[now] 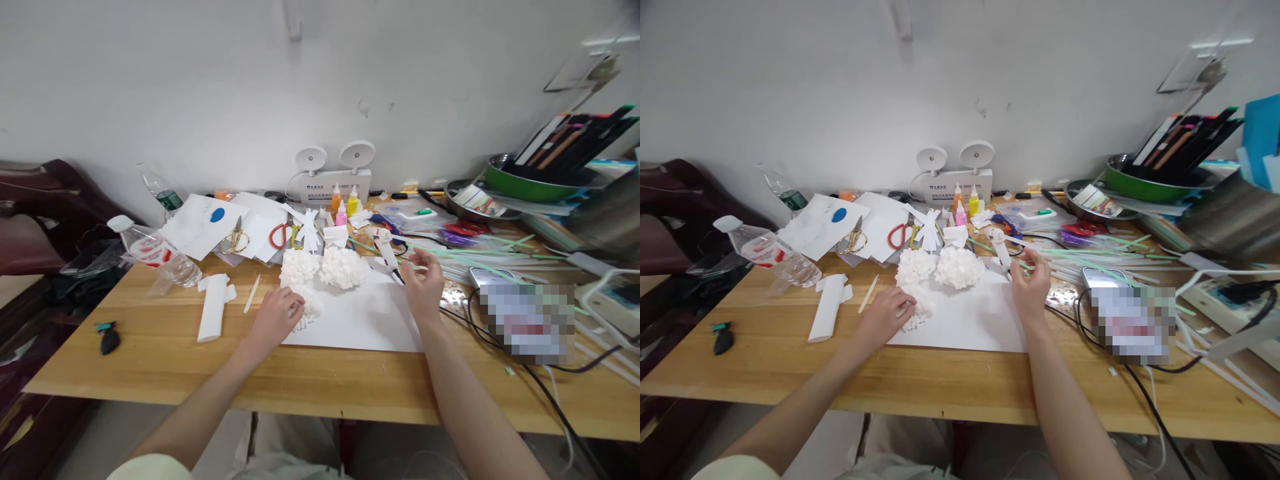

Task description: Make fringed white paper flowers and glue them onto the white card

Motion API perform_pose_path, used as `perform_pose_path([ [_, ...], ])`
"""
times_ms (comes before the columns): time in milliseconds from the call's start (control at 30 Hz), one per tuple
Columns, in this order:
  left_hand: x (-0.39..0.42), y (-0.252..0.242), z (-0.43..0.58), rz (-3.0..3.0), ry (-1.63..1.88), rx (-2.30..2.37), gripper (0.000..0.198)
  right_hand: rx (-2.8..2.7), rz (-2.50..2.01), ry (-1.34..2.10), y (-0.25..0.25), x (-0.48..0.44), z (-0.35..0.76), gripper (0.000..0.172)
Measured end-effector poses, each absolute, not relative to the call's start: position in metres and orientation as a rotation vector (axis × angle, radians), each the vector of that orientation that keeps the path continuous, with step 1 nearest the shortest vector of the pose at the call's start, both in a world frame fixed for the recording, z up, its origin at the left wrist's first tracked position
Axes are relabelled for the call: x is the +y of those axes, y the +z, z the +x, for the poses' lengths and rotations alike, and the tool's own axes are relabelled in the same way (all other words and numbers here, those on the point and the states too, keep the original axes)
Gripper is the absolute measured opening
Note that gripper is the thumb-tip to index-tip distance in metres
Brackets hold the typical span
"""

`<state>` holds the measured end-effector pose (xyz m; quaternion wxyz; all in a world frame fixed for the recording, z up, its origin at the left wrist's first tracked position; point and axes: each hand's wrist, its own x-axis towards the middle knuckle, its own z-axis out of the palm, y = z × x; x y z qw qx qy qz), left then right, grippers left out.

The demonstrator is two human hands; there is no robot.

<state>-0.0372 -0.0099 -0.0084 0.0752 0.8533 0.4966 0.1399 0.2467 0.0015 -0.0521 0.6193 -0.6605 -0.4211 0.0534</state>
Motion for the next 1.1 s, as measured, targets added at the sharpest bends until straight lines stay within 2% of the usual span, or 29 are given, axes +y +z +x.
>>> perform_pose_path([
  [133, -0.014, -0.008, -0.037, 2.564, 0.496, 1.441, 0.013, -0.993, -1.525, 0.097, -0.052, 0.002, 0.248, 0.031],
  [300, -0.017, -0.011, -0.036, 2.573, 0.474, 1.439, 0.015, -1.14, -1.536, 0.066, -0.035, -0.014, 0.224, 0.015],
  [533, -0.015, -0.014, -0.038, 2.542, 0.519, 1.463, 0.015, -1.739, -1.381, 0.473, -0.032, -0.055, 0.129, 0.01],
  [767, -0.017, -0.012, -0.041, 2.521, 0.594, 1.487, 0.014, -1.857, -1.595, 0.281, -0.047, -0.045, 0.099, 0.007],
  [900, -0.015, -0.014, -0.04, 2.508, 0.603, 1.496, 0.012, -1.881, -1.59, 0.171, -0.046, -0.042, 0.098, 0.013],
  [1100, -0.012, -0.015, -0.039, 2.536, 0.555, 1.495, 0.014, -1.918, -1.553, 0.141, -0.048, -0.042, 0.096, 0.008],
])
